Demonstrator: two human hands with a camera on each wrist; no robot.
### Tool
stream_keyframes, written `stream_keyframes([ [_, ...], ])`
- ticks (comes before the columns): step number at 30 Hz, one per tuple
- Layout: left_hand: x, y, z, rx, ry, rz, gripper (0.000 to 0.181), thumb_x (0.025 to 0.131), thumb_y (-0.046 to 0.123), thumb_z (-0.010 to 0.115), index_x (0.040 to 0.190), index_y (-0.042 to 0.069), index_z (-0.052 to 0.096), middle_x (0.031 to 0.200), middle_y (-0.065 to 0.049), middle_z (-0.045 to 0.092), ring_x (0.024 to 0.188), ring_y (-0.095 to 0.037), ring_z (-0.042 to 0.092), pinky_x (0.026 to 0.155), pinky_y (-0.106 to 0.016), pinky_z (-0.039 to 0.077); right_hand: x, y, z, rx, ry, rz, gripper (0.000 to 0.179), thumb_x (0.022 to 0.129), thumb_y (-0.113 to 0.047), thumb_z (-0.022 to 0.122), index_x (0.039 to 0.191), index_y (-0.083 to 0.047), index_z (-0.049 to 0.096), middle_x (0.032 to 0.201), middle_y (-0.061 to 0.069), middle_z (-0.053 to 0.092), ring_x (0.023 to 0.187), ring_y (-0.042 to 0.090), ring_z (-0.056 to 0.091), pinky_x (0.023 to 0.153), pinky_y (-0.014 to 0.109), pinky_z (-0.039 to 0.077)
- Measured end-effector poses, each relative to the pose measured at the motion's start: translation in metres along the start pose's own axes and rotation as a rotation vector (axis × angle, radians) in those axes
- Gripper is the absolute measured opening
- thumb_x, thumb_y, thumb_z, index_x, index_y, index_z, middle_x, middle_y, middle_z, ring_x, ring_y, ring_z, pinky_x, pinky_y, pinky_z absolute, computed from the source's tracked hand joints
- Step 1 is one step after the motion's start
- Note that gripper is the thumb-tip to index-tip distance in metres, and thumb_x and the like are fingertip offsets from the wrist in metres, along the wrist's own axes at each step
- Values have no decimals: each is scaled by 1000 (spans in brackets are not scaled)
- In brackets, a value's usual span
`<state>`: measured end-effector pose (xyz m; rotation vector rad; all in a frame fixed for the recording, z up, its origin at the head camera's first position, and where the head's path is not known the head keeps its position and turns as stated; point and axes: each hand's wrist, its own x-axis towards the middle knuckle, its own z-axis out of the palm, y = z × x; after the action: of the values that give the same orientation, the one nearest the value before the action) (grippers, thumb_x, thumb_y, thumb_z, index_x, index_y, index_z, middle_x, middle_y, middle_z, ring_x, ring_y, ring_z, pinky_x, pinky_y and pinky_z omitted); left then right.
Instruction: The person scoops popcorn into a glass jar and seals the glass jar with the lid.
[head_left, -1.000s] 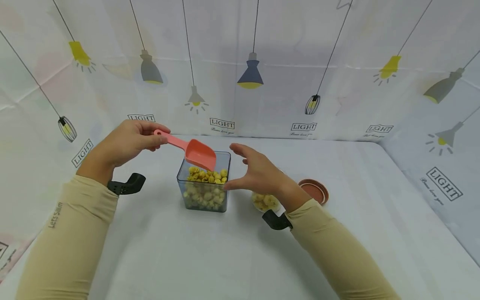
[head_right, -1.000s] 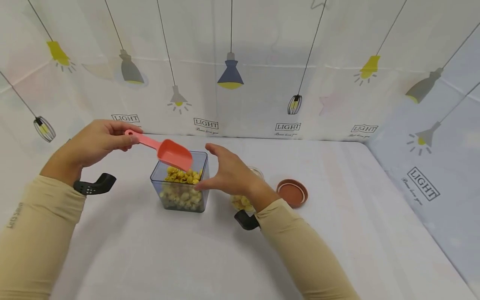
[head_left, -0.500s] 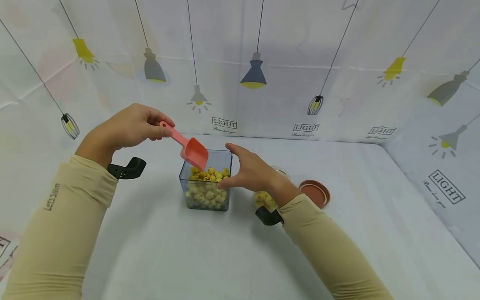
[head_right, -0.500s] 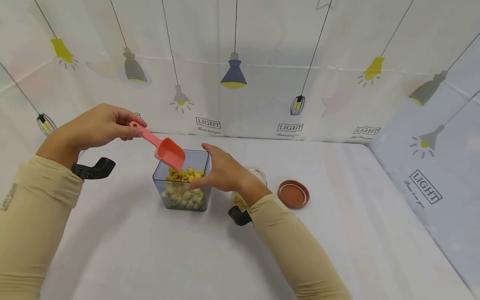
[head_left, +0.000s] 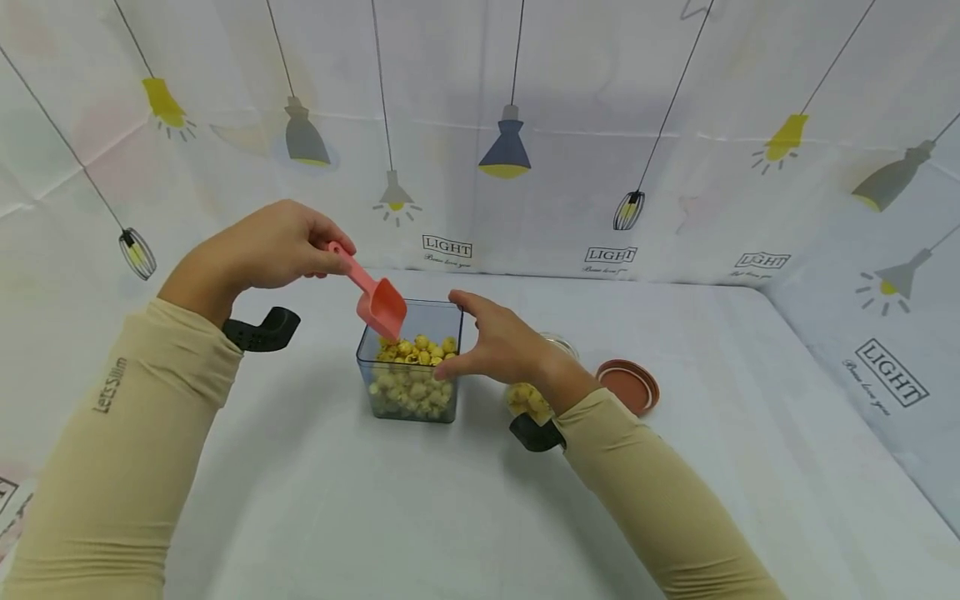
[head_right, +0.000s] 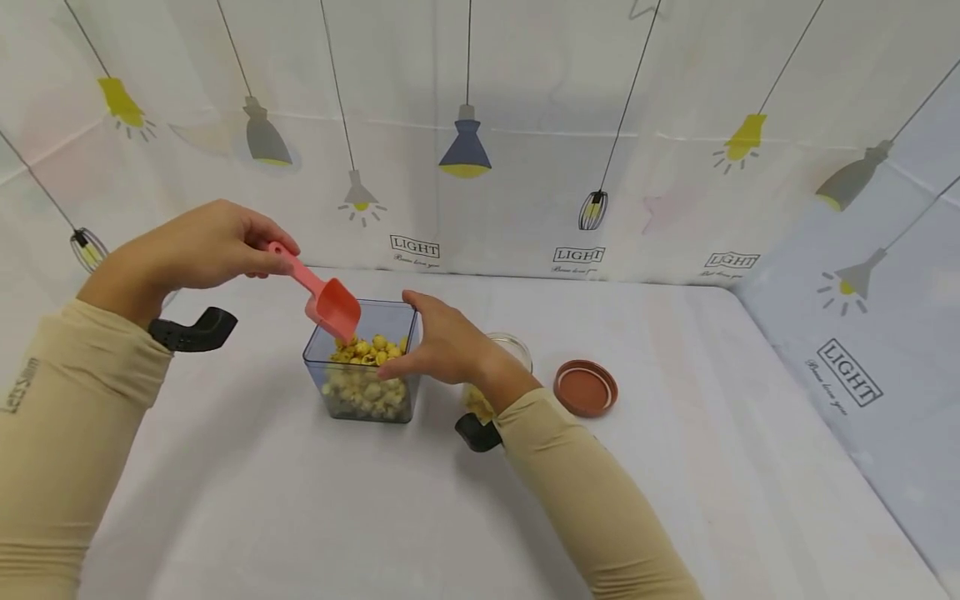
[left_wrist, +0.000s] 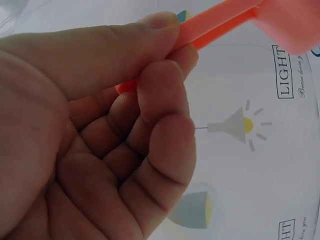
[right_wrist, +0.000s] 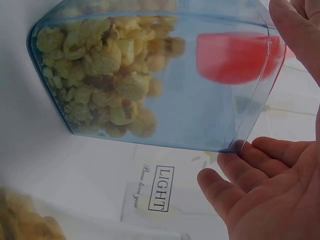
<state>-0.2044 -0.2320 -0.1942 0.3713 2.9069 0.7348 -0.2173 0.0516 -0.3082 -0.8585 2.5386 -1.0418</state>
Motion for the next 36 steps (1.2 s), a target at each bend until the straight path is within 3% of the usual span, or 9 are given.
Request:
stream_keyframes([
  [9,15,22,0,122,-61,15,26,96,20,68,113,2,72,90,-7,71,86,-26,62,73,-40,50,1,-1,1,0,3,16,106,77,-44,85,159,-14,26,161,3,31,141,30,38,109,48,38],
  [23,15,46,1,262,-86,70,23,95,18,67,111,2,74,95,-8,69,89,-27,59,77,-42,50,2,0,2,44,1,35,107,77,-42,87,159,-13,25,161,3,29,141,34,38,111,46,36],
  [30,20,44,11,246,-105,39,20,94,15,68,108,2,74,95,-9,68,88,-27,59,76,-41,52,1,1,3,52,-2,30,107,77,-42,87,159,-13,25,161,2,29,141,32,38,110,45,36],
  [36,27,38,20,245,-120,55,20,94,16,68,107,2,74,91,-8,68,84,-25,60,74,-40,51,1,0,2,49,10,26,106,77,-41,87,159,-12,26,161,3,30,141,31,38,110,45,37],
])
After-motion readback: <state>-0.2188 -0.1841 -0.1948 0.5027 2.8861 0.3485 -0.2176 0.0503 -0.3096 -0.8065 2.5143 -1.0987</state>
